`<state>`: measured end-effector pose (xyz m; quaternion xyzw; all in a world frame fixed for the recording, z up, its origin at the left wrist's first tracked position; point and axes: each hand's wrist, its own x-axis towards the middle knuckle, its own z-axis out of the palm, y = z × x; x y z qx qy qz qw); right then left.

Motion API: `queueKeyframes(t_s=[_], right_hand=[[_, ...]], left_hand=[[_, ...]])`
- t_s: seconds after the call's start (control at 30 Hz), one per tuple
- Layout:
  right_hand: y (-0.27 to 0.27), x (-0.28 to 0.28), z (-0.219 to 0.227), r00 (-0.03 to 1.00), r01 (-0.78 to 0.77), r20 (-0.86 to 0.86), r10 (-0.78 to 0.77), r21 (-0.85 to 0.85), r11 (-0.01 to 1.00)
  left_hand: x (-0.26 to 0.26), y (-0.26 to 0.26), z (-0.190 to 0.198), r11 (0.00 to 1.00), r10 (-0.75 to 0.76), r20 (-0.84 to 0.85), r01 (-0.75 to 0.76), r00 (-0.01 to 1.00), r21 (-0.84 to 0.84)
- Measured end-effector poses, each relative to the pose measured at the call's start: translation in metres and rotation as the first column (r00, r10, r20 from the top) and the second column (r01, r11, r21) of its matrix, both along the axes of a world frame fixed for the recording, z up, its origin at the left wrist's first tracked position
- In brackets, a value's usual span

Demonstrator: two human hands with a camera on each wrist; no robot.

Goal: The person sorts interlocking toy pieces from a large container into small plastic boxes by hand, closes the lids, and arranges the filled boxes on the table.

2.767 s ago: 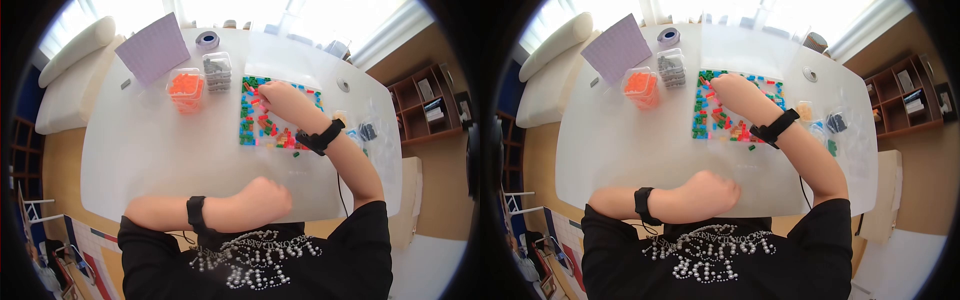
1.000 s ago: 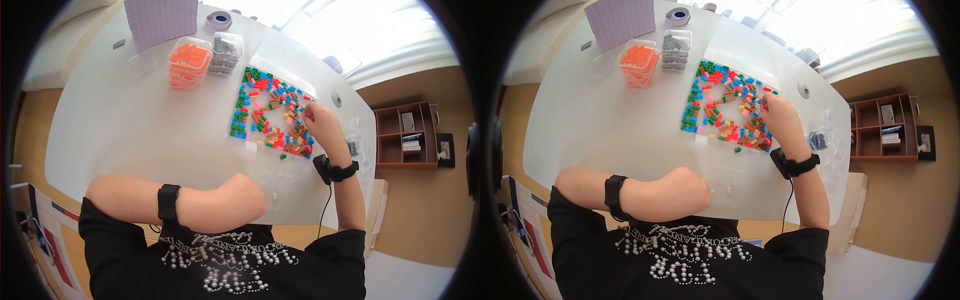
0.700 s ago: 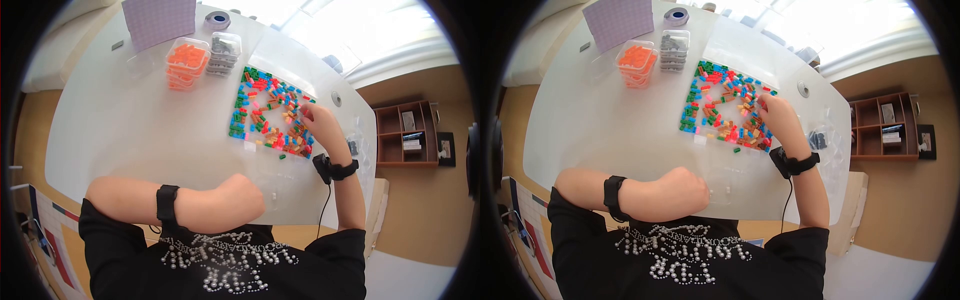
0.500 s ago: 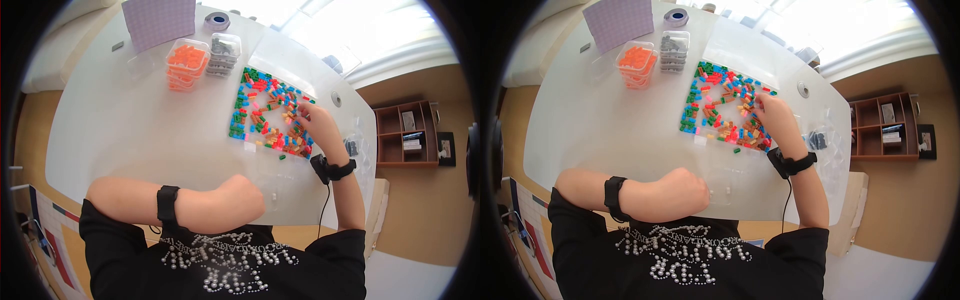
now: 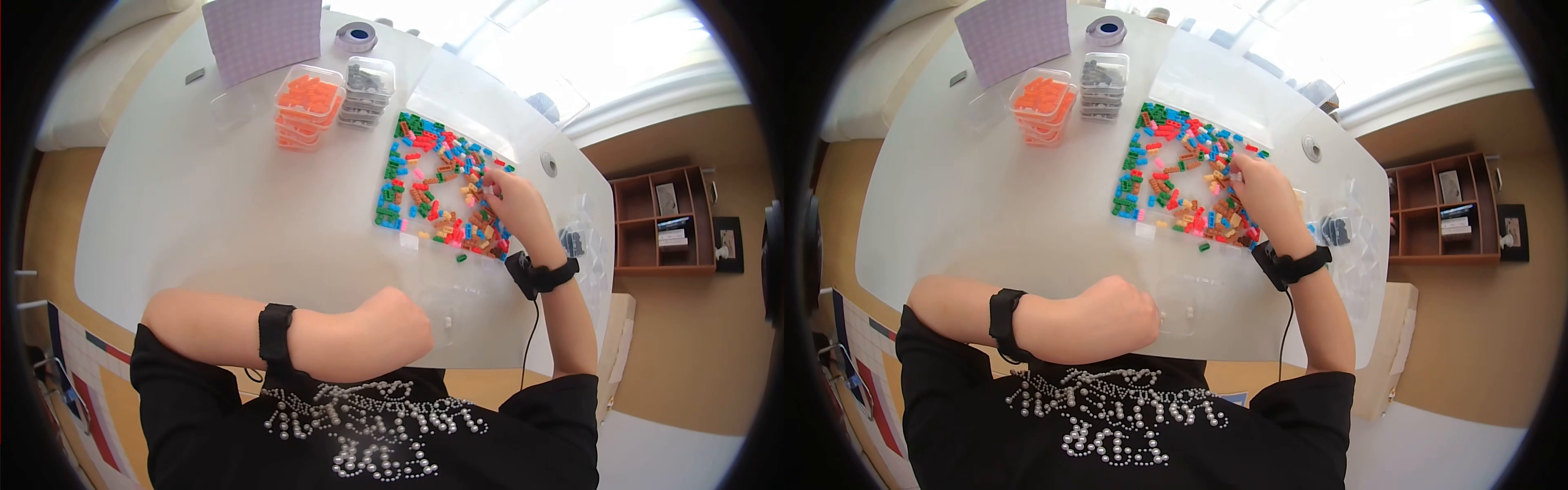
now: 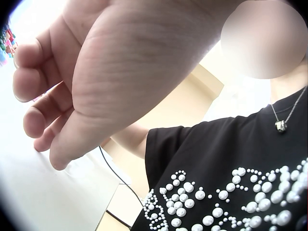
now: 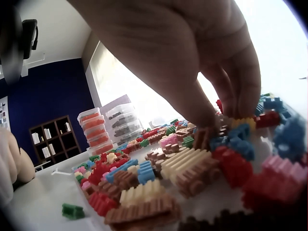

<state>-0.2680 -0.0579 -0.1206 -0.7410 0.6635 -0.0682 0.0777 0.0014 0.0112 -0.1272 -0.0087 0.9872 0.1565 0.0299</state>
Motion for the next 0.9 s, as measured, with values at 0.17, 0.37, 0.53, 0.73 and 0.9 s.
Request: queueKeyframes(t_s=[0.17,0.37,0.53,0.73,0.9], right_hand=[[0.009,-0.001,0.016,0.991,0.072,0.113,-0.077,0.049,0.996],[0.101,0.032,0.076,0.917,-0.090,0.396,0.049,0.087,0.992],[0.155,0.062,0.058,0.901,-0.287,0.402,0.163,0.271,0.919],[0.158,0.069,0.031,0.933,-0.239,0.309,0.185,0.146,0.960],[0.159,0.063,0.049,0.924,-0.237,0.338,0.180,0.136,0.962]], left_hand=[[0.000,-0.001,0.001,1.000,0.015,0.015,-0.015,1.000,-0.003],[0.001,-0.005,-0.002,0.999,-0.030,0.040,0.028,0.999,0.028],[0.001,-0.007,-0.005,0.995,-0.017,0.049,0.012,0.999,0.104],[0.004,-0.005,-0.007,0.999,0.017,-0.045,-0.016,0.999,0.037],[0.002,-0.009,-0.003,0.997,-0.042,0.028,0.040,0.999,0.058]])
